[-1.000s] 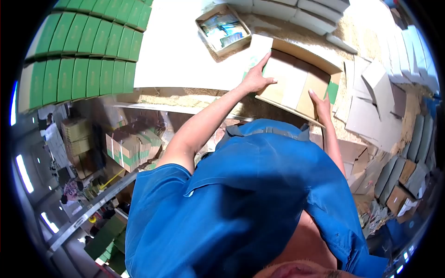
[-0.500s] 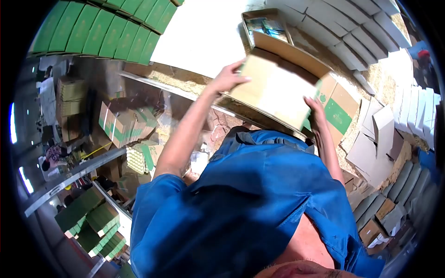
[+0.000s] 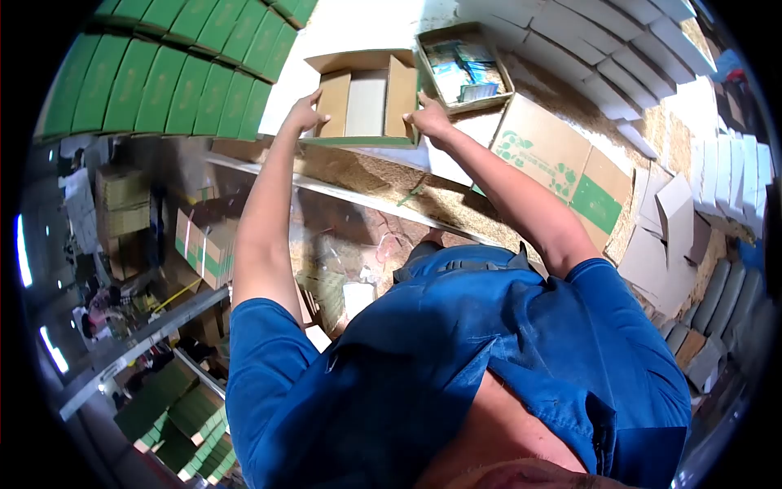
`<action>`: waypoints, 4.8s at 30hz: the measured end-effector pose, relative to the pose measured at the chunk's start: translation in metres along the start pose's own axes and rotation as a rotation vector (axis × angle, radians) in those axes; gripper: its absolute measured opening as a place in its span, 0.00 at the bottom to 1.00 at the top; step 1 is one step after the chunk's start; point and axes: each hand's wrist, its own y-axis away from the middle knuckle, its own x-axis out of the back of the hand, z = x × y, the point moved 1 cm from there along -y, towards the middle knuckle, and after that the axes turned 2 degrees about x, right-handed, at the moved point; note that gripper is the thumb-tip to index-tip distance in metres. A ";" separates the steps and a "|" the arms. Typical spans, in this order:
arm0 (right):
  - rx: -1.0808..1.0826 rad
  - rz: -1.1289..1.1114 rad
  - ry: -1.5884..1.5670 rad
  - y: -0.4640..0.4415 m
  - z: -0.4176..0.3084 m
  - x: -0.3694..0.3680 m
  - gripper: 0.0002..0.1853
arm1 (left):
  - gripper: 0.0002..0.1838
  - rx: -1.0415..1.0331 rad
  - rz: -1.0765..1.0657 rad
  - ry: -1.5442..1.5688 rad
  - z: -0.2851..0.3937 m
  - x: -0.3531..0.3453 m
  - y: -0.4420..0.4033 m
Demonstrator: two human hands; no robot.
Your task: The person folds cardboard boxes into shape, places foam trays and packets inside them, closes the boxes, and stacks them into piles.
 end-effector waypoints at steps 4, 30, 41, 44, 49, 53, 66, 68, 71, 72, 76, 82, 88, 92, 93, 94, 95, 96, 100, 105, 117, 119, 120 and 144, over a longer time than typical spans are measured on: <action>0.075 0.015 0.035 0.027 0.002 0.027 0.35 | 0.51 -0.121 0.036 -0.103 0.009 -0.005 -0.011; 0.042 1.263 0.065 0.303 0.175 0.354 0.27 | 0.19 -0.470 0.194 0.254 0.245 -0.287 0.174; 0.401 0.984 -0.691 0.318 0.098 0.415 0.24 | 0.21 -0.412 -0.161 0.998 0.301 -0.238 0.198; 0.326 1.007 -0.665 0.326 0.063 0.407 0.21 | 0.18 -0.317 -0.133 1.082 0.313 -0.223 0.212; 0.224 1.133 -0.444 0.316 0.054 0.409 0.17 | 0.15 -0.431 -0.195 0.979 0.323 -0.217 0.210; 0.224 0.931 -0.623 0.321 0.054 0.420 0.17 | 0.15 -0.390 -0.446 0.746 0.327 -0.192 0.213; 0.381 0.800 -0.766 0.337 0.063 0.418 0.27 | 0.19 -0.830 -0.439 -0.112 0.371 -0.158 0.232; 0.423 0.758 -0.775 0.338 0.068 0.422 0.30 | 0.18 -0.850 -0.351 -0.105 0.376 -0.155 0.231; 0.435 0.689 -0.628 0.342 0.048 0.420 0.34 | 0.16 -0.872 -0.188 -0.022 0.396 -0.142 0.237; 0.357 0.702 -0.479 0.339 0.032 0.417 0.33 | 0.18 -0.821 -0.184 -0.080 0.405 -0.139 0.241; 0.277 0.643 -0.203 0.293 0.031 0.390 0.35 | 0.31 -0.727 -0.173 -0.195 0.411 -0.172 0.210; 0.359 0.793 -0.273 0.273 0.025 0.357 0.40 | 0.31 -0.907 -0.146 -0.446 0.419 -0.205 0.229; 0.358 0.999 0.108 0.266 0.023 0.343 0.46 | 0.52 -0.934 -0.660 -0.710 0.433 -0.190 0.237; 0.154 0.850 0.055 0.254 0.072 0.359 0.44 | 0.43 -0.976 -0.486 -0.622 0.408 -0.205 0.227; 0.119 0.789 0.045 0.260 0.060 0.360 0.44 | 0.40 -0.747 -0.552 -0.582 0.432 -0.194 0.239; 0.191 0.781 0.045 0.248 0.074 0.364 0.43 | 0.40 -0.654 -0.443 -0.520 0.435 -0.198 0.230; 0.013 0.740 0.149 0.235 0.089 0.371 0.41 | 0.40 -0.565 -0.329 -0.456 0.432 -0.203 0.221; -0.015 0.673 0.172 0.226 0.106 0.381 0.40 | 0.40 -0.665 -0.179 -0.467 0.420 -0.213 0.210; 0.138 0.488 -0.039 0.250 0.066 0.407 0.34 | 0.58 -0.918 0.155 -0.297 0.392 -0.236 0.194; 0.447 0.601 0.202 0.256 -0.025 0.400 0.26 | 0.66 -0.661 -0.032 0.089 0.374 -0.251 0.186; 0.416 0.643 -0.079 0.337 0.070 0.352 0.23 | 0.42 -0.733 -0.113 0.002 0.375 -0.251 0.184; 0.294 0.562 0.174 0.349 0.083 0.348 0.40 | 0.42 -0.746 -0.096 0.003 0.372 -0.252 0.180; 0.161 0.484 0.242 0.344 0.101 0.328 0.45 | 0.42 -0.754 -0.086 0.005 0.370 -0.252 0.179; 0.601 0.797 0.638 0.361 0.012 0.336 0.24 | 0.23 -0.405 -0.358 0.465 0.309 -0.258 0.111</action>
